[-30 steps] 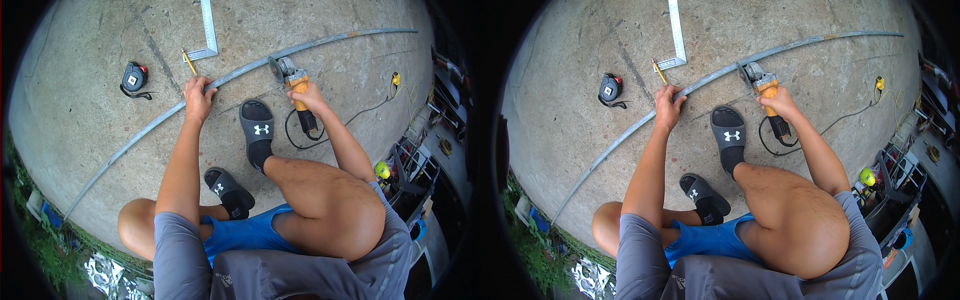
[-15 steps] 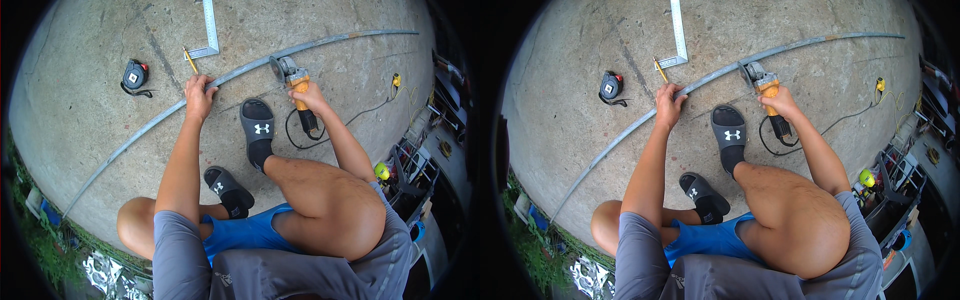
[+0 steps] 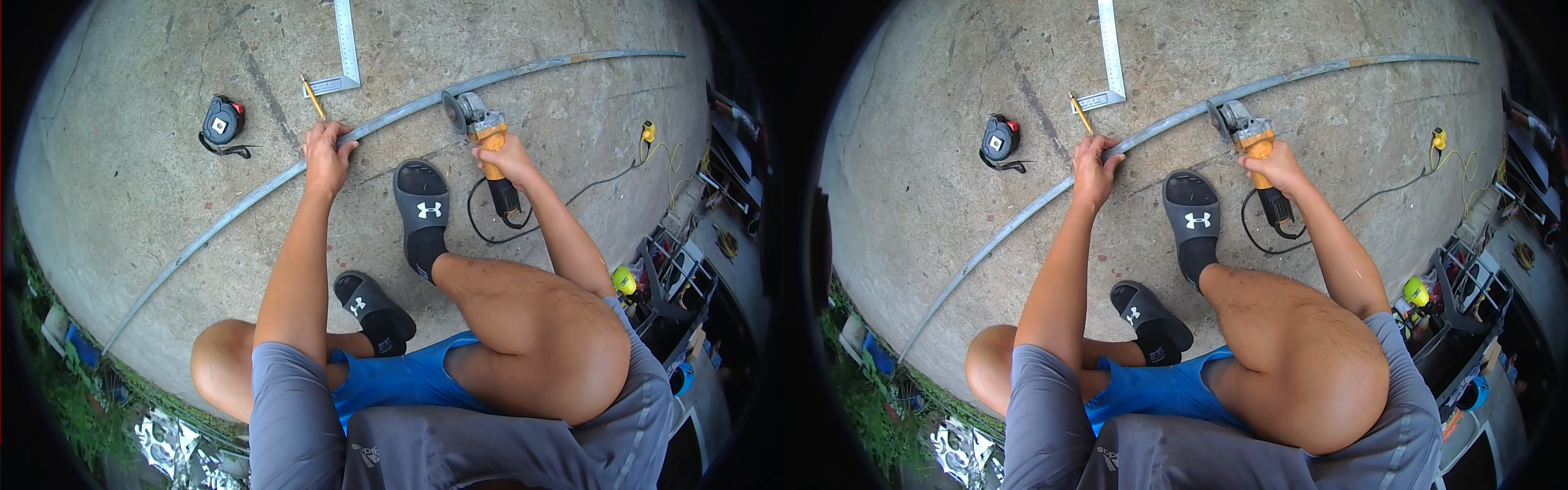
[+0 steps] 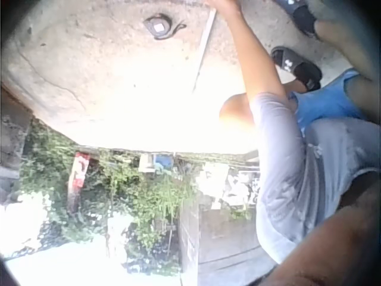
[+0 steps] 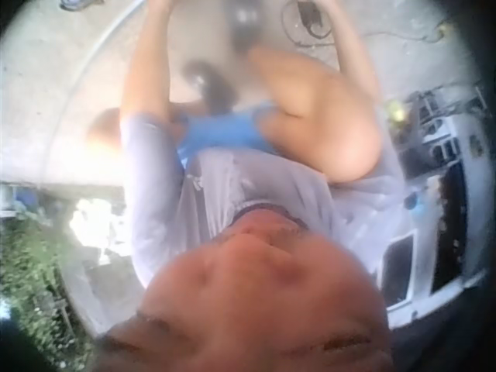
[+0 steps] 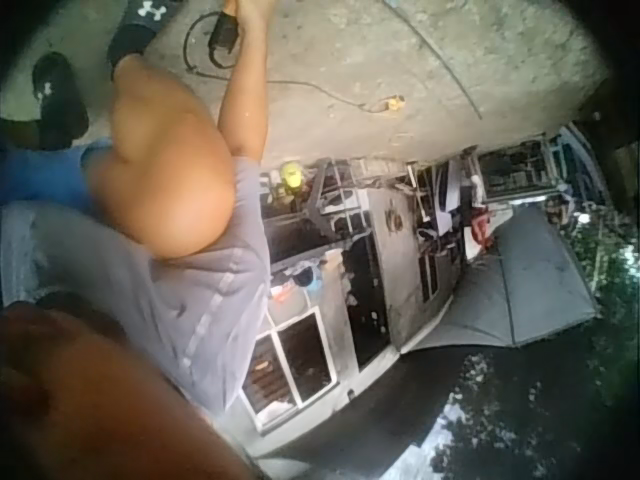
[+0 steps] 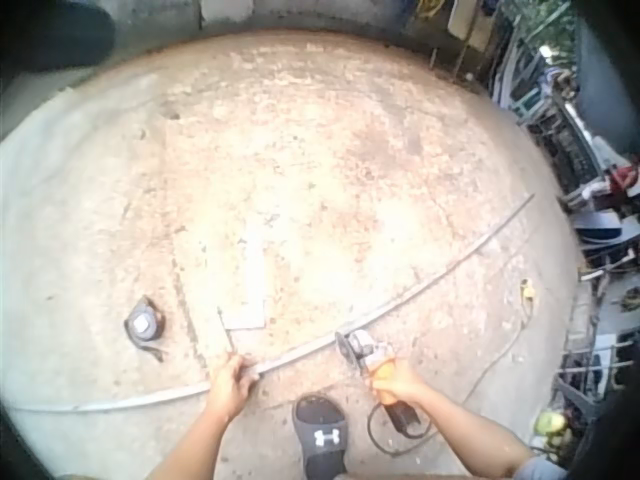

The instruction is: The person is cutting metal pipes with an angle grinder.

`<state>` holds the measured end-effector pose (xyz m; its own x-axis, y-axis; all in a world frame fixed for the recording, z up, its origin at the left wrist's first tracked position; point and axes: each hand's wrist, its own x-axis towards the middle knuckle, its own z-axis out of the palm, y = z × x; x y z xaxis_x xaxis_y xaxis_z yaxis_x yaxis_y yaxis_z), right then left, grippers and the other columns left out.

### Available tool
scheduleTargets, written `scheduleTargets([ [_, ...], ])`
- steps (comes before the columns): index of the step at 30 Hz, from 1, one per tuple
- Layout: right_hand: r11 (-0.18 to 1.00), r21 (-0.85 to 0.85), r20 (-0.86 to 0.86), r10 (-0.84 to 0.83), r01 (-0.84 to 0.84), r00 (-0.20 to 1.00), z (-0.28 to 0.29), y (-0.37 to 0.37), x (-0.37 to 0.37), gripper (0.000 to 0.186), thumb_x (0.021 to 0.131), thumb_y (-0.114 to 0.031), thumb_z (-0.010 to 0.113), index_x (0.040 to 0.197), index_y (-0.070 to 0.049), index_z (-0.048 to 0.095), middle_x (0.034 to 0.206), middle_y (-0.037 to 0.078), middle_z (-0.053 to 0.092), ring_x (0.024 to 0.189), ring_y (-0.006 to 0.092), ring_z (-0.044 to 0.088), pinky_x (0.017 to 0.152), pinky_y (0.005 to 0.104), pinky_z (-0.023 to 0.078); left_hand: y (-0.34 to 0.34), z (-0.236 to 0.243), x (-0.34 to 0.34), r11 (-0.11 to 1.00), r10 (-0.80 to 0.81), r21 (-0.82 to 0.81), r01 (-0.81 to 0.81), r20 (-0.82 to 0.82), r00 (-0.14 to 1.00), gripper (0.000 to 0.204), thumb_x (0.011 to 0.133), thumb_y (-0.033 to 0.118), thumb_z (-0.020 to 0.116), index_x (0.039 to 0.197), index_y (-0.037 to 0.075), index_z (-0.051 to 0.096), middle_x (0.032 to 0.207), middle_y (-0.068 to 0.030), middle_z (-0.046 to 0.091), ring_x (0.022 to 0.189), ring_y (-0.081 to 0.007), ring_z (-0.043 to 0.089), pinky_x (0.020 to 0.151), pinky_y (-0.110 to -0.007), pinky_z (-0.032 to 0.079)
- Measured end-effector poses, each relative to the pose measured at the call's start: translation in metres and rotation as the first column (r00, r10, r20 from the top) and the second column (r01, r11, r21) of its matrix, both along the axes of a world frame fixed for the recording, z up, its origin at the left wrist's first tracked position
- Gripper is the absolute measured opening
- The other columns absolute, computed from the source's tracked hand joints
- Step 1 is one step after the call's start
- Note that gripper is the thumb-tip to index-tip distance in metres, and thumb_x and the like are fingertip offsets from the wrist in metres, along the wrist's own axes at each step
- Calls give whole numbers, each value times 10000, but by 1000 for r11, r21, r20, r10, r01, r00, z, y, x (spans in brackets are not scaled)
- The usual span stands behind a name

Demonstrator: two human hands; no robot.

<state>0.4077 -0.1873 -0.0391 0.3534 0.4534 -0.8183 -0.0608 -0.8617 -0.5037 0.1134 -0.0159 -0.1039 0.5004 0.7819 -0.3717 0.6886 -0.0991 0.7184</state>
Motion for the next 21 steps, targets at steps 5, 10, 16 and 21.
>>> scheduleTargets([
  [5,1000,0,-16,-5,5,1000,5,0,0,330,787,-139,779,1032,4,610,839,48,652,676,133,642,612,281,525,0,-1,-1,1000,-1,-4,1,-10,1000,256,771,102,777,1004,86,672,1018,-103,599,1058,-316,525,969,-409,410],
  [10,1000,-13,3,-7,7,1000,7,2,-2,342,785,-148,784,1033,10,608,840,53,653,682,136,647,615,280,528,0,1,1,1000,7,-17,-7,-14,1000,252,770,103,780,998,85,673,1026,-100,599,1062,-316,525,972,-408,409],
  [16,1000,-8,-10,-7,7,1000,3,1,0,348,786,-151,787,1039,9,609,856,54,658,688,134,650,621,280,532,0,0,0,1000,4,-5,-4,-11,1000,254,769,106,781,999,88,675,1030,-97,600,1069,-314,524,969,-409,410],
  [21,1000,-8,-9,-5,5,1000,2,-2,2,332,795,-146,780,1039,3,611,842,43,654,680,130,645,612,279,526,0,-2,1,1000,1,3,-1,-12,1000,253,768,102,780,999,90,676,1012,-98,595,1053,-312,524,962,-409,412],
])
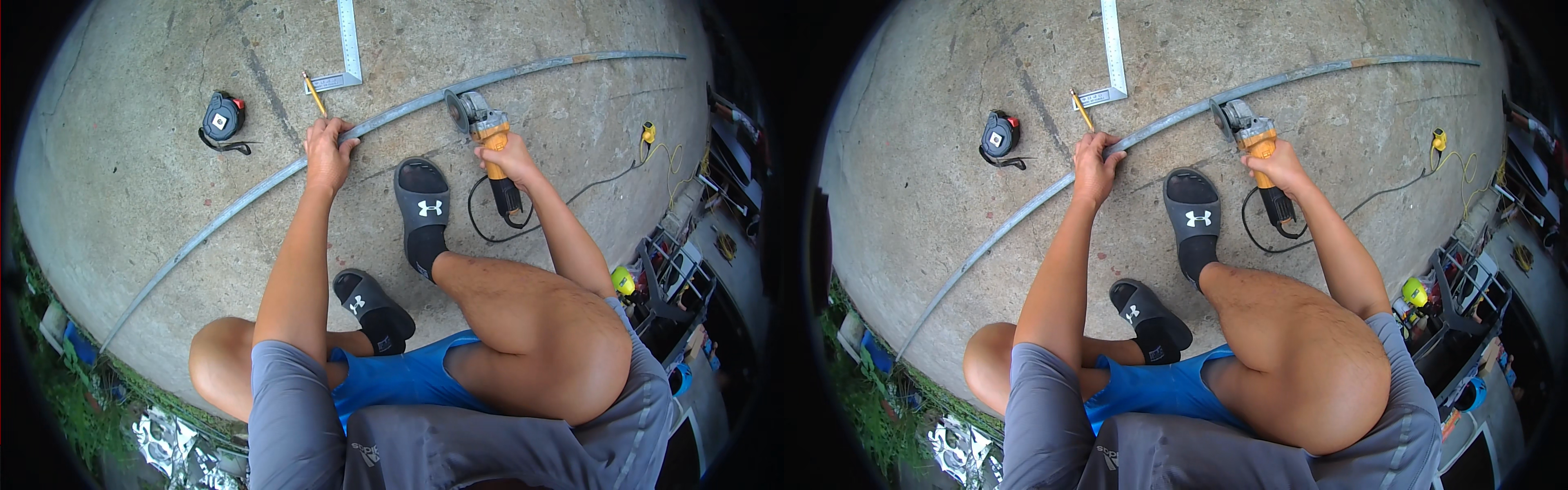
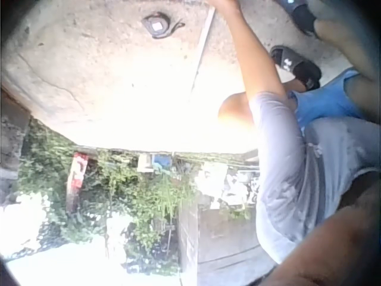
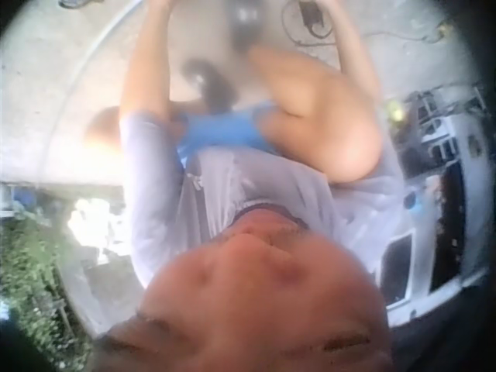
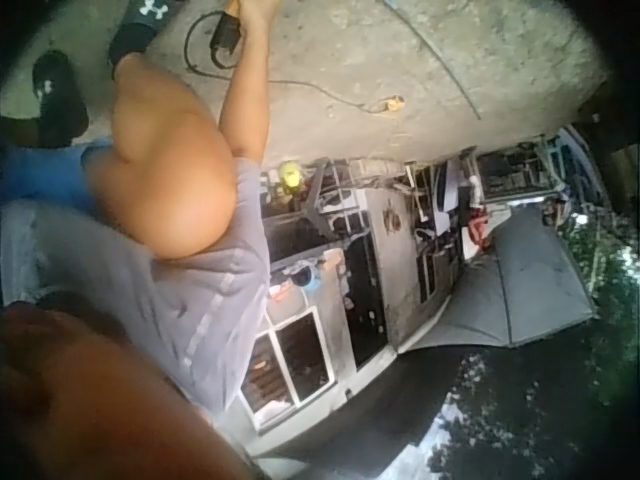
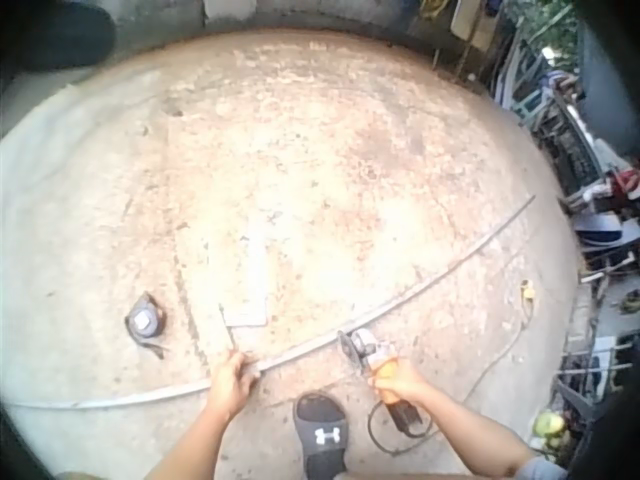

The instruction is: The person is cutting metal pipes with an angle grinder.

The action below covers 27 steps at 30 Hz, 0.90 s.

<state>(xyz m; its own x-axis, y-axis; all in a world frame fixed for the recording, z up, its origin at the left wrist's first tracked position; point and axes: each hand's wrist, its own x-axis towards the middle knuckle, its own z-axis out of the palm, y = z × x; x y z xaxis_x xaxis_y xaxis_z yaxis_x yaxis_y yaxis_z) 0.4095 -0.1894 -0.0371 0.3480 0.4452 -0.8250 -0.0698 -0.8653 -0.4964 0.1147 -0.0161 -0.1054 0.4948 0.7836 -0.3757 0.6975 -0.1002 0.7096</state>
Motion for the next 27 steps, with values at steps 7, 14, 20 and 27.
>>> scheduleTargets([
  [7,1000,-13,20,-24,24,1000,2,3,-4,322,778,-129,795,995,17,608,839,66,672,668,136,644,608,285,523,-1,-1,-2,1000,1,13,-1,2,1000,253,767,96,781,997,90,675,993,-98,590,1036,-309,523,950,-405,417],
  [14,1000,6,11,-10,10,1000,-2,1,-1,318,776,-131,795,992,11,610,832,64,673,667,135,642,598,289,515,-1,-1,-1,1000,5,18,-5,8,1000,253,768,99,781,997,91,673,992,-99,591,1034,-310,524,946,-409,419],
  [20,1000,7,10,-6,5,1000,-1,3,-2,310,781,-141,789,992,6,616,818,52,662,667,129,639,600,283,512,0,0,-1,998,11,-55,-12,-10,1000,264,762,100,775,1005,87,672,1061,-100,584,1080,-313,509,996,-413,379],
  [27,1000,-5,32,13,-13,999,-1,2,-2,303,791,-148,780,1001,1,621,815,41,655,676,132,646,603,279,515,0,-2,-1,999,12,-34,-12,3,1000,263,757,104,778,998,92,673,1052,-100,585,1075,-313,512,988,-413,381],
])
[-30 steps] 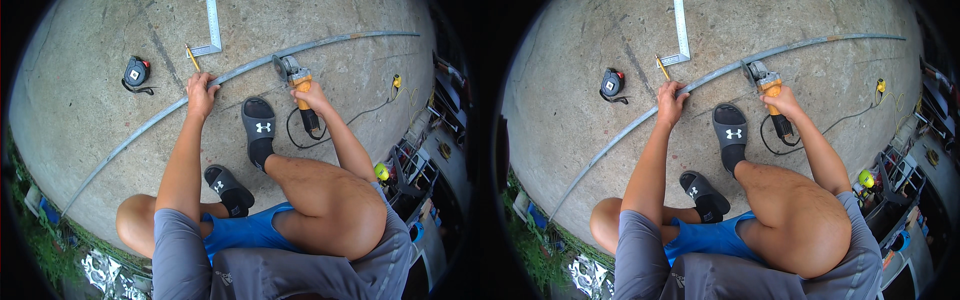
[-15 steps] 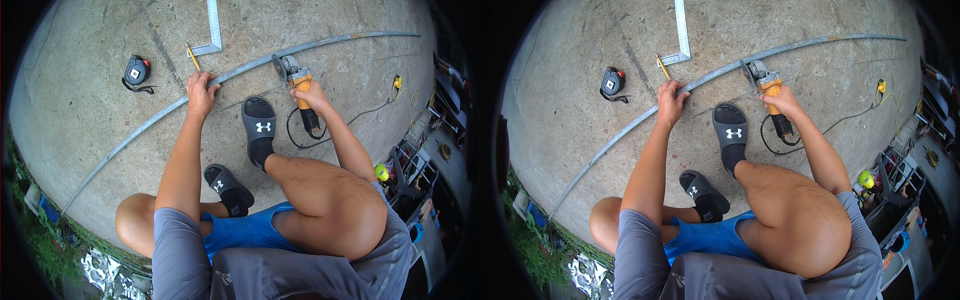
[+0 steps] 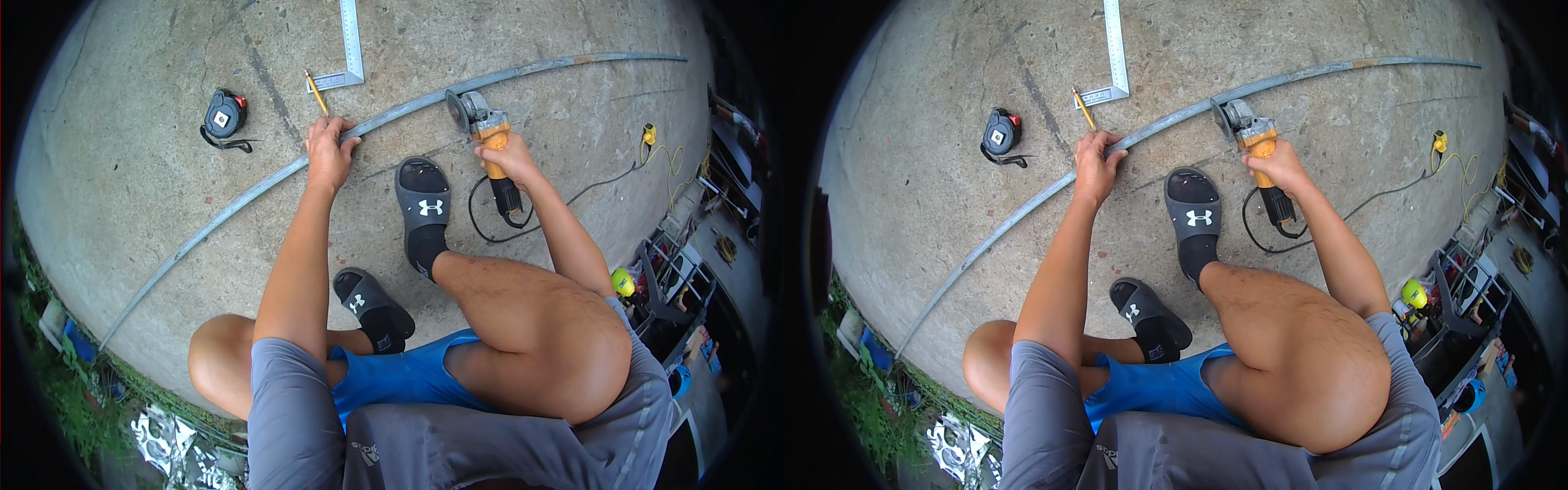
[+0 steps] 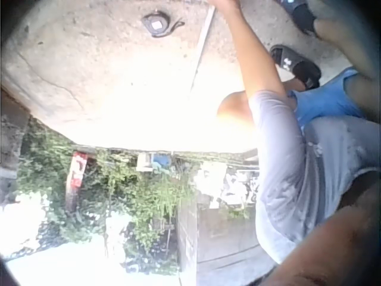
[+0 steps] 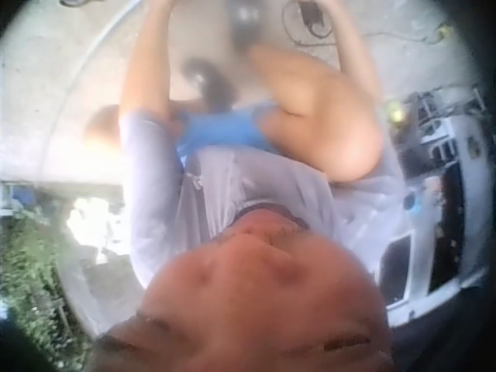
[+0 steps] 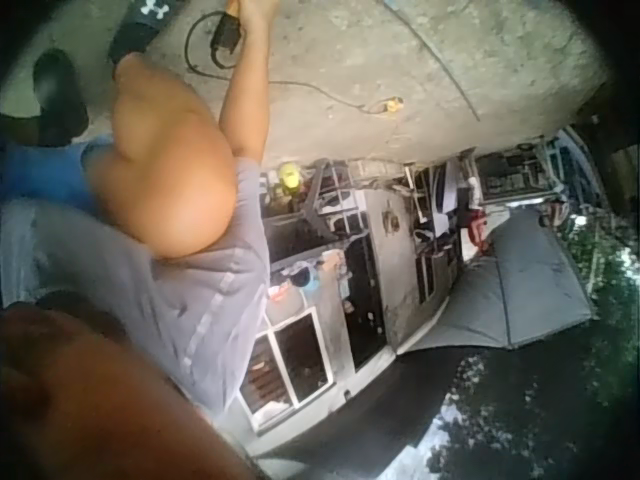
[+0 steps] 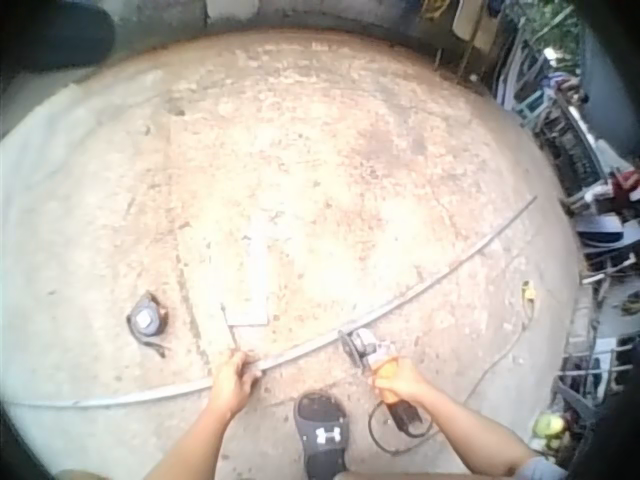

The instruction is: The person is cutting metal pipes with an angle grinder.

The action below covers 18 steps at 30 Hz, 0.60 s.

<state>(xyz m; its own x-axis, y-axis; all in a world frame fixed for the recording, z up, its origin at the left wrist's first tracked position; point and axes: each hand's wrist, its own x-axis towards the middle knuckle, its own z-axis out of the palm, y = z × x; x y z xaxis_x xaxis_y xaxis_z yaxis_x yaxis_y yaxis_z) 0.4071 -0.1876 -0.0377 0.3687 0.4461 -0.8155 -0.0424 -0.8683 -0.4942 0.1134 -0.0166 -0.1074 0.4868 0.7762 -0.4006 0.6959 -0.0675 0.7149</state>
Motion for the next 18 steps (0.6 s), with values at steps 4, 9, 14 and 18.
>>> scheduleTargets([
  [4,999,8,-10,-42,42,999,4,1,-3,298,781,-137,789,975,12,619,812,56,669,664,131,639,602,287,511,1,1,-2,1000,2,-12,-3,-8,1000,262,760,101,776,1001,94,672,1053,-102,583,1078,-316,509,991,-414,379],
  [9,1000,-6,-16,0,0,1000,1,-1,1,280,793,-137,770,993,-4,625,817,35,655,671,128,645,602,280,516,0,1,-1,1000,-6,11,6,-3,1000,258,769,102,776,1006,94,673,1037,-100,589,1067,-313,515,977,-411,394],
  [14,1000,6,-20,-23,23,1000,-1,-1,0,275,791,-131,767,991,-4,628,813,34,655,667,127,642,604,280,515,1,1,0,999,-9,40,9,-7,1000,254,775,105,776,1008,93,674,1014,-95,597,1049,-309,525,959,-405,410],
  [18,1000,15,-29,-27,27,999,1,-1,1,282,787,-130,770,997,-5,629,819,34,655,667,127,641,607,279,515,1,2,0,1000,-6,-13,6,-6,1000,262,763,95,772,1007,96,676,1064,-103,582,1081,-317,504,995,-417,376],
])
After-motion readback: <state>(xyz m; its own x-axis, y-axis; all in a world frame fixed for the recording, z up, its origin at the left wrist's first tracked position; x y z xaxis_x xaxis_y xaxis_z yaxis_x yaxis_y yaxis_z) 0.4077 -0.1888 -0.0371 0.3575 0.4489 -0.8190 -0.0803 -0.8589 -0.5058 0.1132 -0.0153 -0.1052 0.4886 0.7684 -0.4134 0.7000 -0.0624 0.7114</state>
